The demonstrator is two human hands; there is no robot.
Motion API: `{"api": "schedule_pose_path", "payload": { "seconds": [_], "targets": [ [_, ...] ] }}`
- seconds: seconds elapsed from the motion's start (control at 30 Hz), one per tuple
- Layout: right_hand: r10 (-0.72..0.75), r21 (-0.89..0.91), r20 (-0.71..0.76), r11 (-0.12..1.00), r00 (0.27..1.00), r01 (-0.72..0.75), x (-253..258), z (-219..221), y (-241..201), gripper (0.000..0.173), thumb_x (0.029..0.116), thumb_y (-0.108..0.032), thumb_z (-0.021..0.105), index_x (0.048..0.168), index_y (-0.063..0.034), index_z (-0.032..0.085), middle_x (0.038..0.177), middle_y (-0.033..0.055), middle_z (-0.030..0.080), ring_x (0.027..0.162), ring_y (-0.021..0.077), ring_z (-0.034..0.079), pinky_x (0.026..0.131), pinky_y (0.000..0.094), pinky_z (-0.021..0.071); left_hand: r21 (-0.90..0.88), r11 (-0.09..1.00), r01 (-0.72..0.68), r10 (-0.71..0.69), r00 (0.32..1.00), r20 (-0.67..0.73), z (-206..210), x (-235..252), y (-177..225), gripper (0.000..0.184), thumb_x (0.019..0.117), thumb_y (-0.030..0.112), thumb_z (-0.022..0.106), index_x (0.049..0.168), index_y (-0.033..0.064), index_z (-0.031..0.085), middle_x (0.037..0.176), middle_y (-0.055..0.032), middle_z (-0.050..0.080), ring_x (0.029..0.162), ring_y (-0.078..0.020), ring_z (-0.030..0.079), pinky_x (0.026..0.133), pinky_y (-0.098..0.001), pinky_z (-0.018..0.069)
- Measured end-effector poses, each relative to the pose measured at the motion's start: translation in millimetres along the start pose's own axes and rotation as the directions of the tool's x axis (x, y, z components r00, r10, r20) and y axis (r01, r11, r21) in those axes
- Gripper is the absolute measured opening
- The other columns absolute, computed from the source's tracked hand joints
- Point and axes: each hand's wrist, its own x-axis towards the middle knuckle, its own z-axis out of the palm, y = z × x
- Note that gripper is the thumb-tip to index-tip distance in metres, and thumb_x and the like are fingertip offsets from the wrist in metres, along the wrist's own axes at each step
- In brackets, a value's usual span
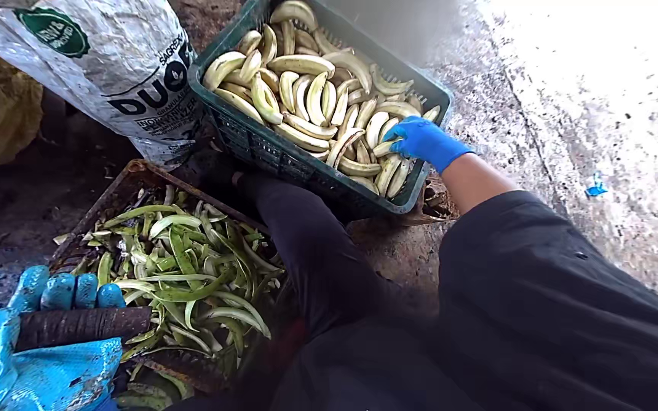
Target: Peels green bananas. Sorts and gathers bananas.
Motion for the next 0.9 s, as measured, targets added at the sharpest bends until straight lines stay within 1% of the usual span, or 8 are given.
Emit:
{"api": "schedule_pose_path", "payload": {
  "seconds": [0.07,0.17,0.3,0.43,0.6,0.67,0.77,0.9],
  "targets": [
    [-0.030,-0.034,0.003,0.999,1.000,0.030,5,5,3,0.020,0.0924,-0.014,0.072,0.112,-0.0104,0.075,0.118,0.0219,0.067,0.118,0.0416,0.060,0.101,0.0639,0.0450,-0.014,1.000,0.020,-0.019,0.999,0.035,-7,2,-2,0.051,0.1095,0.035,0.020,0.123,0.0065,0.060,0.092,-0.0040,0.069,0.089,-0.0184,0.071,0.084,-0.0363,0.0610],
    [-0.079,-0.015,0.001,0.997,0.997,0.079,-1,5,11,0.026,0.0932,-0.008,0.069,0.118,-0.0124,0.074,0.122,0.0198,0.067,0.120,0.0398,0.060,0.103,0.0623,0.0448,-0.112,0.992,0.066,-0.032,0.959,0.280,-50,12,1,0.048,0.1094,0.032,0.030,0.137,0.0009,0.053,0.115,-0.0131,0.068,0.110,-0.0273,0.066,0.103,-0.0485,0.0512],
    [0.018,-0.004,-0.052,1.000,0.998,-0.018,4,19,4,0.026,0.0911,-0.008,0.068,0.115,-0.0150,0.075,0.123,0.0214,0.066,0.120,0.0414,0.059,0.100,0.0642,0.0459,0.123,0.991,0.049,-0.030,0.988,-0.153,23,-8,10,0.045,0.1108,0.029,0.015,0.110,0.0097,0.056,0.081,-0.0013,0.063,0.076,-0.0133,0.068,0.073,-0.0294,0.0610],
    [-0.031,0.118,0.015,0.993,0.999,0.029,-9,-10,7,0.033,0.0963,-0.006,0.063,0.127,-0.0136,0.071,0.121,0.0200,0.069,0.110,0.0388,0.066,0.098,0.0622,0.0484,-0.183,0.974,0.136,-0.077,0.951,0.299,-46,10,17,0.046,0.1080,0.033,0.038,0.131,-0.0005,0.059,0.115,-0.0157,0.069,0.112,-0.0298,0.067,0.102,-0.0499,0.0526],
    [0.105,0.359,-0.081,0.931,0.991,-0.069,-24,-58,7,0.025,0.0990,-0.009,0.062,0.123,-0.0062,0.068,0.110,0.0176,0.071,0.091,0.0302,0.072,0.088,0.0540,0.0571,0.037,0.999,-0.029,0.035,0.988,-0.149,12,-20,36,0.037,0.1103,0.014,0.021,0.109,-0.0081,0.050,0.097,-0.0228,0.066,0.091,-0.0334,0.071,0.079,-0.0448,0.0608],
    [0.095,0.318,-0.052,0.945,0.994,-0.073,-16,-36,11,0.022,0.0959,-0.008,0.066,0.117,-0.0045,0.070,0.105,0.0204,0.071,0.090,0.0348,0.071,0.086,0.0595,0.0556,0.026,0.998,-0.058,0.062,0.979,-0.196,6,-16,34,0.037,0.1114,0.017,0.020,0.110,-0.0050,0.050,0.092,-0.0203,0.066,0.085,-0.0319,0.071,0.074,-0.0446,0.0616],
    [0.106,0.229,0.009,0.968,0.994,-0.105,4,12,11,0.024,0.0937,-0.009,0.068,0.118,-0.0041,0.068,0.104,0.0231,0.069,0.088,0.0393,0.068,0.082,0.0626,0.0535,-0.175,0.983,0.053,-0.027,0.988,0.151,-61,1,30,0.044,0.1089,0.031,0.030,0.121,0.0008,0.059,0.104,-0.0137,0.068,0.101,-0.0271,0.068,0.094,-0.0463,0.0552],
    [0.092,0.187,0.099,0.976,0.991,-0.110,-6,-17,-7,0.019,0.0986,-0.011,0.064,0.116,-0.0038,0.070,0.098,0.0212,0.071,0.087,0.0369,0.070,0.086,0.0608,0.0530,-0.013,1.000,-0.011,0.012,0.997,0.072,-35,-5,26,0.043,0.1087,0.034,0.029,0.115,0.0106,0.064,0.096,-0.0030,0.069,0.094,-0.0159,0.070,0.088,-0.0345,0.0585]
  ]
}}
